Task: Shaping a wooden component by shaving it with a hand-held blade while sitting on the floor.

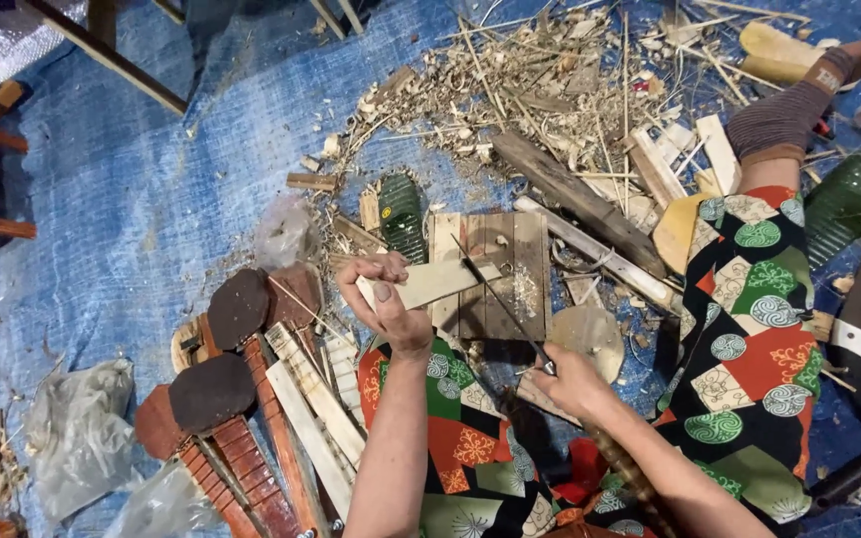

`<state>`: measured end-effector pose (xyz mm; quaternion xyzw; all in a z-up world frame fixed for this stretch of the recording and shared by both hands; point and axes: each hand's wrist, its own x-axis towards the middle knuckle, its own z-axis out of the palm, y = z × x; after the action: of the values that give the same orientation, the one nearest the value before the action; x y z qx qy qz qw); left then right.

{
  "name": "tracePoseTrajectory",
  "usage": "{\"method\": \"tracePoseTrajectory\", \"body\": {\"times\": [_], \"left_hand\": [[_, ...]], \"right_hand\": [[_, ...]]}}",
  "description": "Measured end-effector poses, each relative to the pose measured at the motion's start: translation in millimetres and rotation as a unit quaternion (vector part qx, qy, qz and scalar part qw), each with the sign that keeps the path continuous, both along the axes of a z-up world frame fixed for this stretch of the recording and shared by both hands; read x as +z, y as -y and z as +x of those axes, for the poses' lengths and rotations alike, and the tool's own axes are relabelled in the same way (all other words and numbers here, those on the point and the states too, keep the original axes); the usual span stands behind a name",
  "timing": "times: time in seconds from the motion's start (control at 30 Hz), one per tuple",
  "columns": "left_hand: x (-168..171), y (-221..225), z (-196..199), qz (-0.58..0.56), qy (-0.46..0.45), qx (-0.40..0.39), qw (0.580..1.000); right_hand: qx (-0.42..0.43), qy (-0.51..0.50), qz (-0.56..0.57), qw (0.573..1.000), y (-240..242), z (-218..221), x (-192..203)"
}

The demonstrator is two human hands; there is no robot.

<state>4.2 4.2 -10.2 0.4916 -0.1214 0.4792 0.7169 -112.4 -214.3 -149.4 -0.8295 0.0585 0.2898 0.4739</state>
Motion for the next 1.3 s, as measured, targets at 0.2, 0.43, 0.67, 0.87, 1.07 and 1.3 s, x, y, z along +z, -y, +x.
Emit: {"method": "tracePoseTrajectory", "body": {"times": [0.2, 0.43, 0.67, 0.87, 1.07, 1.3], "left_hand": [[-4.1, 0.2, 1.2, 0.012, -0.017, 0.005, 1.0], [-1.7, -2.7, -2.0, 0.001, -0.02, -0.007, 1.0], [11.9, 10.0, -9.3, -0.002, -0.038, -0.001, 0.999], [13.0, -4.6, -7.4, -0.037, -0.07, 0.008, 0.997], [12.1, -22.3, -2.2, -0.125, -0.101, -0.012, 0.987], [25.3, -45.3, -10.9, -0.328, -0.129, -0.138, 0.926]], "right_hand": [[0.066, 0.008, -0.042, 0.997, -6.5, -15.8, 40.7], [0.078, 0.036, -0.077, 0.993, -5.3, -17.6, 36.7], [0.054, 0.022, -0.122, 0.991, 8.1, -16.1, 56.5], [0.051, -0.011, -0.336, 0.941, 70.5, 20.1, -36.3], [0.021, 0.066, -0.35, 0.934, 71.3, 10.1, -53.3], [-0.089, 0.146, -0.14, 0.975, 42.6, 16.6, 10.4]]}}
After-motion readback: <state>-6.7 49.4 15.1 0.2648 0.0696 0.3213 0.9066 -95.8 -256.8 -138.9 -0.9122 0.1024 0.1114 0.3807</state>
